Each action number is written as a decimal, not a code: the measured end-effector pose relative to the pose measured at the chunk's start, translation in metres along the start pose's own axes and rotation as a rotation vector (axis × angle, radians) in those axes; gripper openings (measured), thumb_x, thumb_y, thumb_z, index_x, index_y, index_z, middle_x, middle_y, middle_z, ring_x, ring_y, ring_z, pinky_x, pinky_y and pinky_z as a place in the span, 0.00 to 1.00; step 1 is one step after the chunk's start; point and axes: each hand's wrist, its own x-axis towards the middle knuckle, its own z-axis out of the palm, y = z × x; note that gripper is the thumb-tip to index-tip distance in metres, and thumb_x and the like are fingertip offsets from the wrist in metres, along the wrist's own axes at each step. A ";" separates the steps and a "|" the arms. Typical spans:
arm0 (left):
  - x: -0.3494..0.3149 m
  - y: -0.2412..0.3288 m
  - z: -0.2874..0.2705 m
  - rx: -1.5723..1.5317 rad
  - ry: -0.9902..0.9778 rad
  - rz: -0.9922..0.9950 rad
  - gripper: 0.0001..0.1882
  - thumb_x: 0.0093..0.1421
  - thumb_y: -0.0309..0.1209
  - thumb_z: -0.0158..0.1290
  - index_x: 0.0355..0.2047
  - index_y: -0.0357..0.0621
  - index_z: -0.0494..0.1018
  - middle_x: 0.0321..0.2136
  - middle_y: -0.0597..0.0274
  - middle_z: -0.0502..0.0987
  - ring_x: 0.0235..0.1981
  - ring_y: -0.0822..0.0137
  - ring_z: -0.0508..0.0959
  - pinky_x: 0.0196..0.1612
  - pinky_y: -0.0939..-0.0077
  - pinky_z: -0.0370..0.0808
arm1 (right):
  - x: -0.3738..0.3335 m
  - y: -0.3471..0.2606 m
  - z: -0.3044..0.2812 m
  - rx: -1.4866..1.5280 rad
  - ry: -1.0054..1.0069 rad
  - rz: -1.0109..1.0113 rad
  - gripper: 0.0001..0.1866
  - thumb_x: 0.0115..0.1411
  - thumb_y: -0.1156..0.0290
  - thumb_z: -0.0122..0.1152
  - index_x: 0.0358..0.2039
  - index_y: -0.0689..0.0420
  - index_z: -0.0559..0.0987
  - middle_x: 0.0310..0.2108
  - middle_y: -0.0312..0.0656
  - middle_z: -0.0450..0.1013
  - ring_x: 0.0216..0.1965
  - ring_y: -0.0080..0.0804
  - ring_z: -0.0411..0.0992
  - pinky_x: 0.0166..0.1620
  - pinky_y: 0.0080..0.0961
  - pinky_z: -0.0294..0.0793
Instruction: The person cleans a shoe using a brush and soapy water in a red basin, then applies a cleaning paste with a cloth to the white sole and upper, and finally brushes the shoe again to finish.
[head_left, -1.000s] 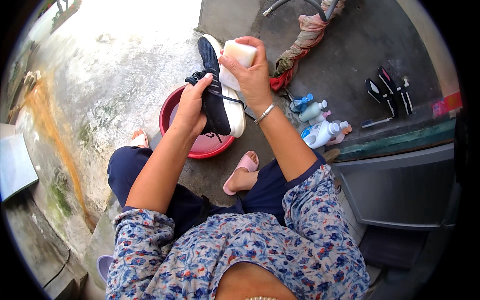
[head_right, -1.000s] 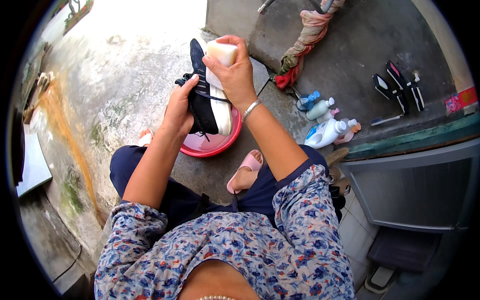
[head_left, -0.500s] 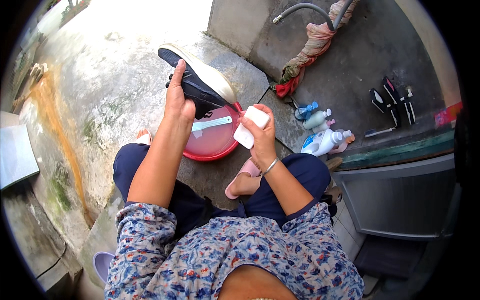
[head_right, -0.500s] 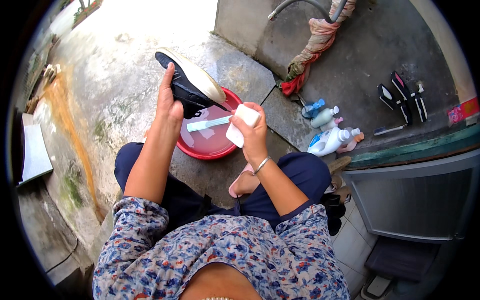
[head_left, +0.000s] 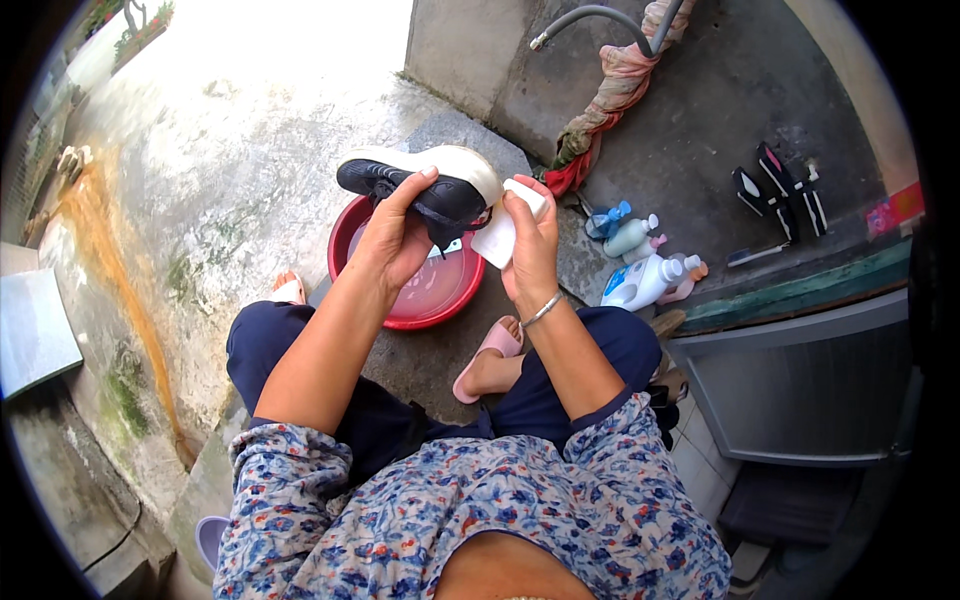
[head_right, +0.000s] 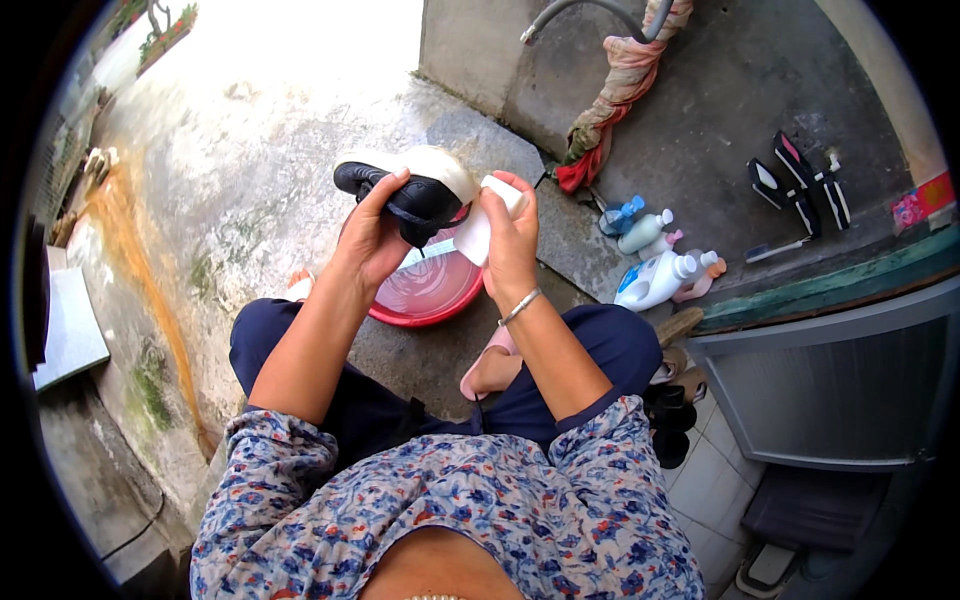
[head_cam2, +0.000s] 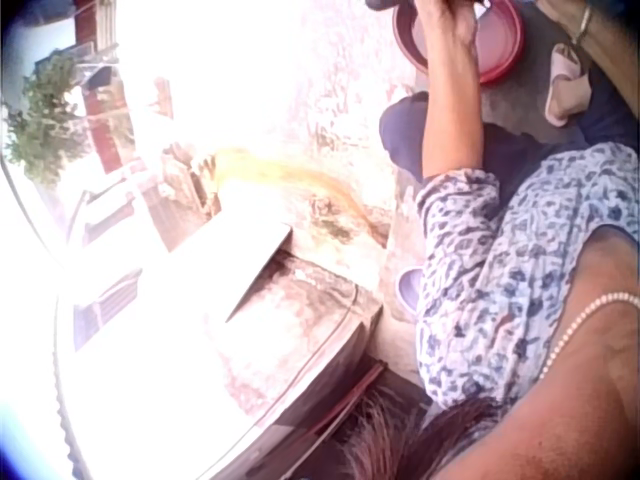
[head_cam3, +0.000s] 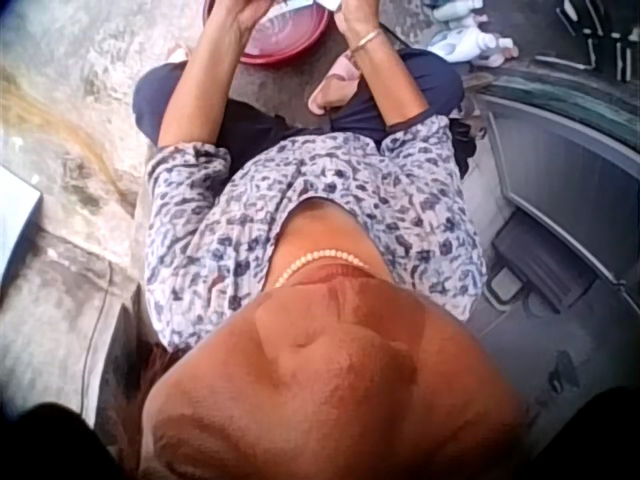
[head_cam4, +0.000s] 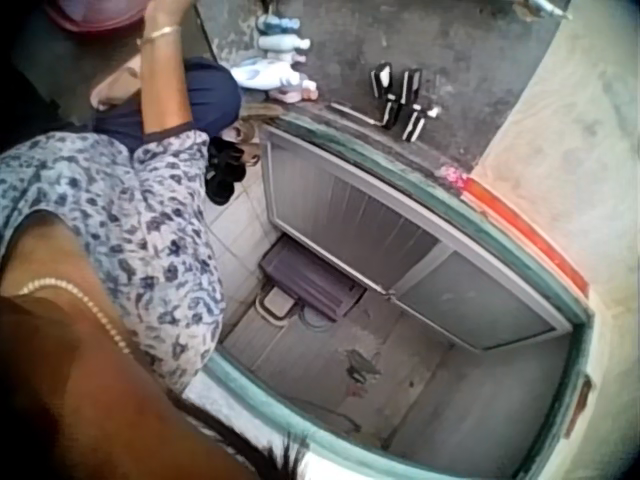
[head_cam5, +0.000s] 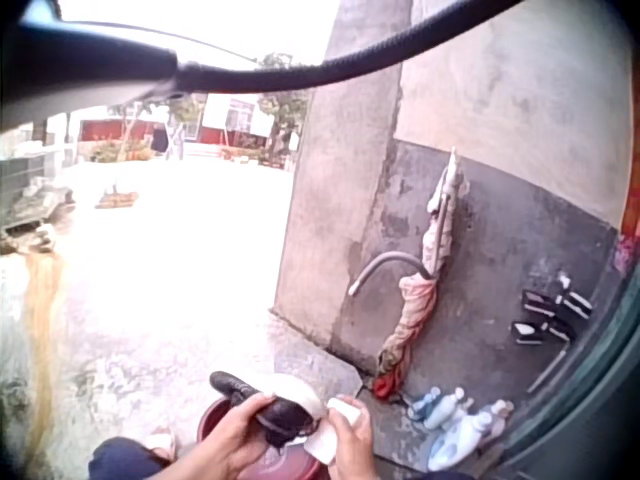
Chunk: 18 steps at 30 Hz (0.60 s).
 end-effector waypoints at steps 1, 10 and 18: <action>0.001 -0.002 -0.003 0.027 -0.039 -0.014 0.23 0.56 0.29 0.59 0.50 0.32 0.67 0.45 0.50 0.75 0.46 0.58 0.77 0.54 0.62 0.73 | 0.002 -0.002 0.000 -0.004 0.004 -0.012 0.18 0.59 0.75 0.58 0.49 0.56 0.67 0.41 0.39 0.71 0.41 0.24 0.71 0.44 0.22 0.74; 0.009 -0.025 -0.010 0.051 0.033 0.157 0.16 0.66 0.30 0.46 0.49 0.29 0.67 0.45 0.51 0.74 0.48 0.62 0.75 0.52 0.67 0.74 | 0.001 -0.020 0.048 -1.251 -0.307 -1.084 0.20 0.60 0.57 0.58 0.50 0.49 0.73 0.50 0.41 0.68 0.48 0.40 0.69 0.52 0.34 0.68; -0.007 -0.031 0.003 0.078 0.079 0.148 0.09 0.65 0.29 0.46 0.38 0.34 0.71 0.36 0.56 0.76 0.35 0.65 0.77 0.40 0.69 0.75 | 0.067 -0.030 0.043 -1.400 -0.346 -0.920 0.21 0.60 0.57 0.55 0.55 0.41 0.71 0.49 0.36 0.68 0.47 0.36 0.69 0.47 0.35 0.68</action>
